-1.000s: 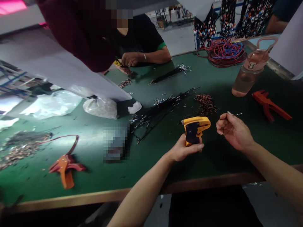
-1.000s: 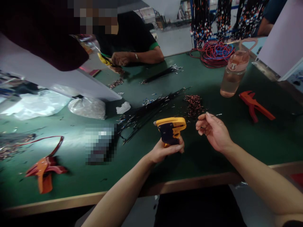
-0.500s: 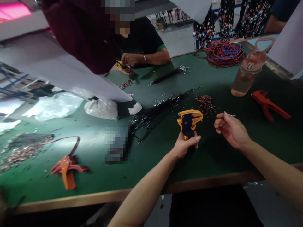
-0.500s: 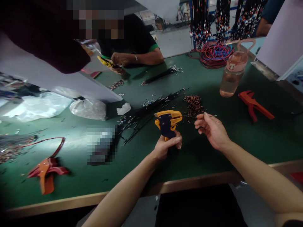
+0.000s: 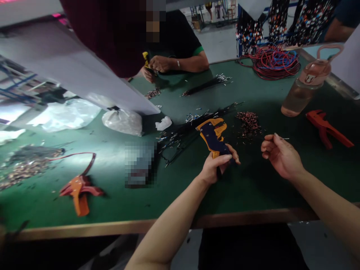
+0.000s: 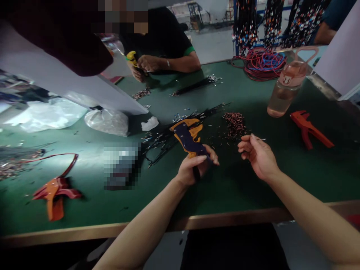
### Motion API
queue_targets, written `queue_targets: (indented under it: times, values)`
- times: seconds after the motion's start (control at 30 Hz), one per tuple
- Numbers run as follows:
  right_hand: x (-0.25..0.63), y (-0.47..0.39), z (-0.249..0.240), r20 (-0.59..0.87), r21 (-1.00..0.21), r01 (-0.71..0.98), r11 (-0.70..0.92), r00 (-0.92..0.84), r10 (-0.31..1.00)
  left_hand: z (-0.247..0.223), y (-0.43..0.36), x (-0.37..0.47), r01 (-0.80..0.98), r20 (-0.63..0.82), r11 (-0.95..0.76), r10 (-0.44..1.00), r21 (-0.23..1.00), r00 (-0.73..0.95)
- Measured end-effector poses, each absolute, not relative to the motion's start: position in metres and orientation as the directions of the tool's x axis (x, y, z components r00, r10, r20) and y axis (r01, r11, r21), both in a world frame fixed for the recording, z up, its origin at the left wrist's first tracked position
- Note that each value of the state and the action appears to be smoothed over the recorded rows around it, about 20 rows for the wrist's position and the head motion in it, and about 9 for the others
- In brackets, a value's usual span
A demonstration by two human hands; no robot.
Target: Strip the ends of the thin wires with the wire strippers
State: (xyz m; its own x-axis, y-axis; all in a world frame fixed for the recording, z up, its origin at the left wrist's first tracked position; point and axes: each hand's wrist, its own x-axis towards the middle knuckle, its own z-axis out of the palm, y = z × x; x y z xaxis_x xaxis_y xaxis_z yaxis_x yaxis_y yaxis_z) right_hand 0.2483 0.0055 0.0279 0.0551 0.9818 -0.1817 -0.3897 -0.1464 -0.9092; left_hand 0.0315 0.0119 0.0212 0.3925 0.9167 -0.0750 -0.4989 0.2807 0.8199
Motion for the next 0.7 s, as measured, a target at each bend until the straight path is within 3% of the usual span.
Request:
queue_targets:
  times: [0.2,0.33,0.53,0.7]
  values:
    - [0.242,-0.002,0.029,-0.075,-0.978,-0.202,-0.052,0.105,0.992,0.021,0.013,0.033,-0.485,-0.069,0.27,0.917,0.832,0.393]
    - [0.236,-0.007,0.029,0.003,-0.999,-0.04,0.004,0.01,1.0,0.022,0.013,0.03,-0.466,-0.063,0.267,0.911,0.844,0.408]
    - [0.234,-0.009,0.026,0.033,-0.999,-0.012,0.033,-0.042,0.999,0.025,0.014,0.027,-0.407,-0.107,0.278,0.912,0.87,0.395]
    - [0.245,0.001,0.021,0.078,-0.997,-0.002,0.078,0.083,0.994,0.035,0.023,0.02,-0.46,-0.1,0.203,0.966,0.864,0.237]
